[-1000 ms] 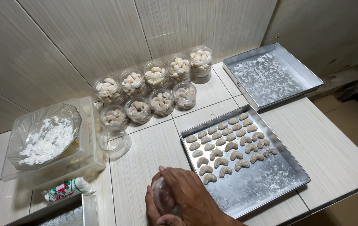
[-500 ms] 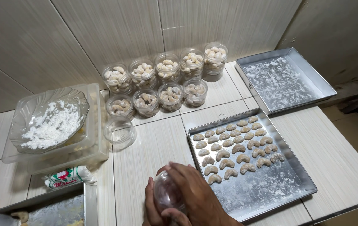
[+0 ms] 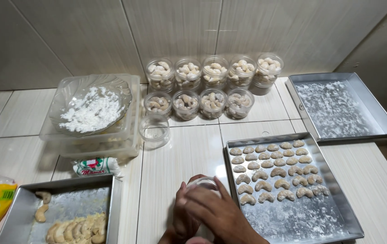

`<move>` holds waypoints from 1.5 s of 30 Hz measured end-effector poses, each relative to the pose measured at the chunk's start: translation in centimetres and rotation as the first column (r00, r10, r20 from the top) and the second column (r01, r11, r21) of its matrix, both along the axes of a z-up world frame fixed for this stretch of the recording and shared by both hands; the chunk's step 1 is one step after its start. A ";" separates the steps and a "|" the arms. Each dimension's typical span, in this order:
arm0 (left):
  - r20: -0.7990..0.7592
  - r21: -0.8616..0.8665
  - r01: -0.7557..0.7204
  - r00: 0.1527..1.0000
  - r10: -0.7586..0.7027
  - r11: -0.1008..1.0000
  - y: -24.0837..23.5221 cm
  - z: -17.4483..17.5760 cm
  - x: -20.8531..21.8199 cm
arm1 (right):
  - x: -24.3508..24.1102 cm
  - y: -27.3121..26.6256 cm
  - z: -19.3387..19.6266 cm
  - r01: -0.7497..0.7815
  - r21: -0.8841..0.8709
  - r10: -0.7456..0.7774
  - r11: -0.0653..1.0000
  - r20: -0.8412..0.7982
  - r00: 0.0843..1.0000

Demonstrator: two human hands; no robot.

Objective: Packing crescent-shaped cookies from a metal tray into plastic jars by hand.

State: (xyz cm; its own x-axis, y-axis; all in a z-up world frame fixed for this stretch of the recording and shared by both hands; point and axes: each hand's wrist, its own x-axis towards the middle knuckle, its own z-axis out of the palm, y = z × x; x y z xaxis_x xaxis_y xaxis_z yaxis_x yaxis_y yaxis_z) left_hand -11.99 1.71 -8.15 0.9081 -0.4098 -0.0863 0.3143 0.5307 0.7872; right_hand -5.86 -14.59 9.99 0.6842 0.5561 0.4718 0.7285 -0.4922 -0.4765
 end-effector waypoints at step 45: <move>-0.330 -0.643 0.177 0.814 -0.477 0.745 -0.7 10.6 11.3 | 18.3 -0.3 -10.9 0.482 -0.259 -0.503 0.837 -0.020 0.864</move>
